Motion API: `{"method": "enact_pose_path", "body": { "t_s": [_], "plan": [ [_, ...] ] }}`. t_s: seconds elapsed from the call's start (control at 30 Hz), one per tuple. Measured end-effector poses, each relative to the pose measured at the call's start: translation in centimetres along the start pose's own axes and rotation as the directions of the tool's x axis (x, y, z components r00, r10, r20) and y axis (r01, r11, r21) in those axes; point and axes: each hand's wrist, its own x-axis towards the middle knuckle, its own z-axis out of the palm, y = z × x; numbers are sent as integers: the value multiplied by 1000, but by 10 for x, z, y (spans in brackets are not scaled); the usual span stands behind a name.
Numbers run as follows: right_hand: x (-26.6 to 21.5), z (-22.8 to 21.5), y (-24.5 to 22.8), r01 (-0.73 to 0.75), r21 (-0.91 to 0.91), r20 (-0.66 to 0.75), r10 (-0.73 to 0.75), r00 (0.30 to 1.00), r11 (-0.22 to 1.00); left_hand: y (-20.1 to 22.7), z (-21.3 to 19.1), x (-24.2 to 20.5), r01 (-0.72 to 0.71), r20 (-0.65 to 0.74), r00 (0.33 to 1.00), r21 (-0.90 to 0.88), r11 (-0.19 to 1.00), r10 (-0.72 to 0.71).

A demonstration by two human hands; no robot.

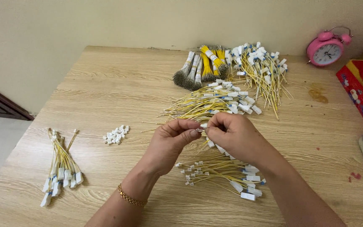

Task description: Assembling small electrical cable components by fitting white plastic connectors onto the ends of yellow wires.

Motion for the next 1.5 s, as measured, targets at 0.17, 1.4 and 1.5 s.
{"method": "enact_pose_path", "body": {
  "t_s": [0.17, 1.4, 1.5],
  "plan": [
    [-1, -1, -1, -7, -27, -6, 7, 1000, 1000, -1, 0, -1, 0, 3, 1000, 4, 1000, 0],
    [2, 0, -1, 1, 20, -11, -1, 1000, 1000, -8, 0, 2, -1, -82, 997, -9, 1000, 0],
    [-3, 0, -7, 6, 15, 4, -6, 1000, 1000, -3, 2, 1, -7, -79, 997, 27, 1000, 9]
  ]
}}
